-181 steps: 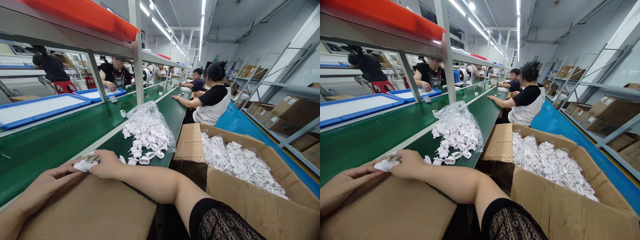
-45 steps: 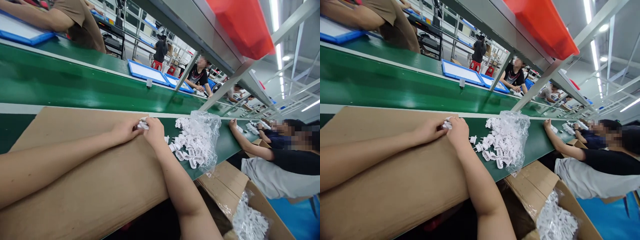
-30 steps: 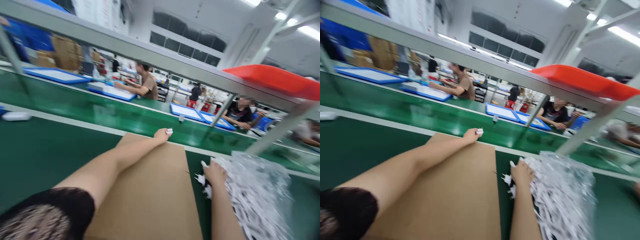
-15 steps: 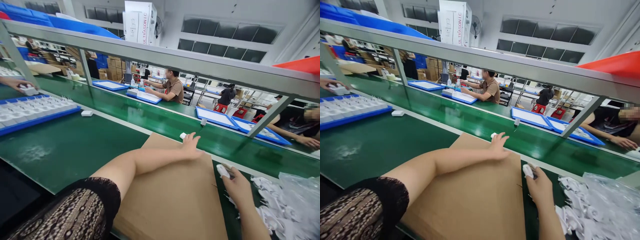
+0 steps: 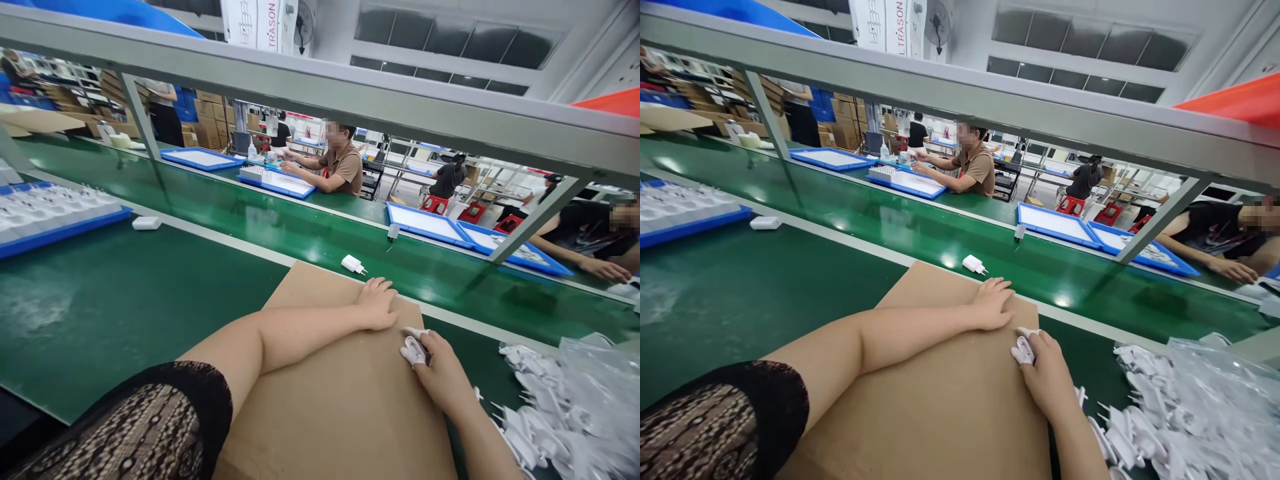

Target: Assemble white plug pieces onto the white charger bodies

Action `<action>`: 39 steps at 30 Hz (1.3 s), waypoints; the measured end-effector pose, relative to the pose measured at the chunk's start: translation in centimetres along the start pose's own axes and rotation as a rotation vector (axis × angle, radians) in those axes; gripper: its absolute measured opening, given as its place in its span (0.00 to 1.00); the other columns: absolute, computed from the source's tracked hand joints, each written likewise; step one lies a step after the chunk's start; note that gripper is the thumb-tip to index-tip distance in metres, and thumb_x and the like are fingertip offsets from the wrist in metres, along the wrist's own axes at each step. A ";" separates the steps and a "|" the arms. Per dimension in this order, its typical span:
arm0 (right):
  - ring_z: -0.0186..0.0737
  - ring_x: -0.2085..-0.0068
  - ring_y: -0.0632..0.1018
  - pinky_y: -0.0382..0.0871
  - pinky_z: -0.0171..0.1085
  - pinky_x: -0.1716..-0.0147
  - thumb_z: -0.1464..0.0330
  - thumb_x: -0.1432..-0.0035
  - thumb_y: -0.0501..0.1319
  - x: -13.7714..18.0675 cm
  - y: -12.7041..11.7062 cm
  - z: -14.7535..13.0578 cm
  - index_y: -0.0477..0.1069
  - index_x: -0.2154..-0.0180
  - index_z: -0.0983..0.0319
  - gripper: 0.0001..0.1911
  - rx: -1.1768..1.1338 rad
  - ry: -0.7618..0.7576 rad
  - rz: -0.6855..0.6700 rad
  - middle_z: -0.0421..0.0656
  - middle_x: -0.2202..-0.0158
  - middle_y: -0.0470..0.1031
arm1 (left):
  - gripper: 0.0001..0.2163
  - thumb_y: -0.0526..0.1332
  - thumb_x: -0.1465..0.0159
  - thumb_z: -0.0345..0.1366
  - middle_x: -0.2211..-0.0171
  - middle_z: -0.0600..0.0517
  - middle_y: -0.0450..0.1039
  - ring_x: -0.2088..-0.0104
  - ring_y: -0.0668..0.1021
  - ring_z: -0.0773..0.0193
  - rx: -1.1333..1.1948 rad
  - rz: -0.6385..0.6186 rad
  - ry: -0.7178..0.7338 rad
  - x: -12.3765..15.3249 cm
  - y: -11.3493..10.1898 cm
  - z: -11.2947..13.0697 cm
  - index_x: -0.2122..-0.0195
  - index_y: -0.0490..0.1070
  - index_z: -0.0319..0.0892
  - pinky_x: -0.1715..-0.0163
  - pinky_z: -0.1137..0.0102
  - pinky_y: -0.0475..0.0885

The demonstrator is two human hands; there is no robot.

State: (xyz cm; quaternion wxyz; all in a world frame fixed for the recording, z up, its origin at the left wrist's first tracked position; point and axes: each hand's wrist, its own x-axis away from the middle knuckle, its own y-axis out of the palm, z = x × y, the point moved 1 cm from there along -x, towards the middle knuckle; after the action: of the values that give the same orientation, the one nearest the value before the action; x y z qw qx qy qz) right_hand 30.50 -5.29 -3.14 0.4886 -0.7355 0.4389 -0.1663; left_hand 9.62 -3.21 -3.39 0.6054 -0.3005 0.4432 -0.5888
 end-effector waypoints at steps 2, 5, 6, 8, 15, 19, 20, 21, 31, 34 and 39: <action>0.52 0.55 0.74 0.70 0.47 0.54 0.61 0.43 0.54 0.0 -0.1 0.0 0.75 0.61 0.60 0.14 -0.011 -0.015 -0.029 0.49 0.60 0.74 | 0.29 0.55 0.34 0.49 0.28 0.44 0.53 0.28 0.52 0.50 0.018 -0.028 0.020 0.0 0.2 0.1 0.36 0.66 0.39 0.28 0.54 0.48; 0.53 0.53 0.73 0.69 0.48 0.52 0.61 0.42 0.54 0.0 -0.2 0.2 0.75 0.56 0.61 0.17 -0.019 -0.023 -0.039 0.50 0.58 0.74 | 0.29 0.55 0.34 0.50 0.29 0.44 0.55 0.29 0.54 0.49 0.043 -0.043 0.005 -0.1 0.3 0.0 0.36 0.66 0.40 0.29 0.53 0.51; 0.53 0.52 0.73 0.69 0.48 0.52 0.61 0.41 0.54 0.0 -0.3 0.3 0.75 0.54 0.61 0.18 -0.015 -0.021 -0.037 0.50 0.57 0.73 | 0.29 0.56 0.34 0.50 0.30 0.44 0.56 0.29 0.55 0.48 0.052 -0.038 0.003 -0.2 0.3 -0.1 0.36 0.66 0.40 0.29 0.53 0.51; 0.54 0.52 0.73 0.69 0.49 0.51 0.61 0.40 0.54 0.0 -0.3 0.4 0.75 0.51 0.61 0.20 -0.010 -0.014 -0.034 0.50 0.57 0.73 | 0.29 0.57 0.35 0.49 0.30 0.45 0.57 0.30 0.55 0.48 0.070 -0.020 0.008 -0.4 0.4 -0.4 0.36 0.65 0.40 0.29 0.52 0.52; 0.53 0.53 0.73 0.68 0.49 0.49 0.61 0.40 0.53 -0.2 -0.1 0.4 0.76 0.56 0.61 0.18 -0.045 -0.019 -0.018 0.50 0.58 0.73 | 0.25 0.58 0.34 0.43 0.33 0.48 0.63 0.33 0.61 0.55 0.062 0.085 -0.051 -0.4 0.5 -0.4 0.37 0.67 0.42 0.31 0.60 0.57; 0.53 0.55 0.73 0.69 0.48 0.52 0.59 0.40 0.53 -0.2 -0.1 0.6 0.75 0.62 0.61 0.16 -0.028 -0.026 -0.006 0.50 0.60 0.73 | 0.25 0.59 0.34 0.41 0.31 0.47 0.59 0.32 0.59 0.49 -0.011 0.151 -0.188 -1.1 -1.6 -1.1 0.36 0.66 0.44 0.30 0.55 0.53; 0.53 0.55 0.73 0.69 0.48 0.53 0.59 0.40 0.53 -0.2 -0.1 0.7 0.74 0.63 0.60 0.15 -0.025 -0.026 -0.007 0.50 0.60 0.73 | 0.26 0.59 0.34 0.42 0.29 0.46 0.55 0.31 0.56 0.44 -0.037 0.180 -0.249 -1.4 -2.6 -1.8 0.34 0.64 0.45 0.30 0.50 0.50; 0.53 0.55 0.73 0.69 0.48 0.53 0.59 0.40 0.54 -0.2 -0.1 0.8 0.74 0.64 0.60 0.15 -0.026 -0.027 -0.009 0.50 0.60 0.73 | 0.28 0.58 0.33 0.44 0.28 0.45 0.50 0.30 0.52 0.39 -0.068 0.199 -0.327 -1.6 -3.6 -2.7 0.32 0.62 0.46 0.31 0.44 0.47; 0.52 0.53 0.73 0.68 0.48 0.49 0.65 0.40 0.54 -0.1 0.1 1.2 0.78 0.54 0.63 0.19 -0.030 -0.059 -0.003 0.51 0.56 0.75 | 0.20 0.61 0.34 0.46 0.37 0.37 0.59 0.38 0.59 0.42 -0.085 0.086 -0.652 -0.7 -10.0 -11.8 0.45 0.75 0.44 0.40 0.55 0.61; 0.53 0.52 0.73 0.68 0.48 0.48 0.66 0.40 0.53 -0.1 0.0 1.2 0.78 0.53 0.64 0.20 -0.024 -0.063 -0.008 0.51 0.54 0.75 | 0.19 0.64 0.36 0.47 0.39 0.35 0.60 0.40 0.59 0.41 -0.021 0.117 -0.660 -1.0 -10.2 -12.8 0.50 0.77 0.40 0.39 0.55 0.59; 0.52 0.51 0.73 0.67 0.48 0.47 0.67 0.41 0.54 -0.1 0.1 1.4 0.78 0.52 0.62 0.20 -0.045 -0.069 0.004 0.50 0.53 0.75 | 0.20 0.67 0.40 0.50 0.39 0.34 0.61 0.38 0.57 0.38 0.152 0.238 -0.698 -0.8 -11.0 -14.5 0.55 0.77 0.39 0.40 0.52 0.58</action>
State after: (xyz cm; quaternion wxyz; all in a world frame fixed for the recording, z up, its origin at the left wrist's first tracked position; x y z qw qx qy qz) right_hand 31.29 -4.46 -3.88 0.4870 -0.7508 0.4270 -0.1297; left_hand -8.15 -1.52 0.32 0.8049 -0.3838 0.1971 -0.4075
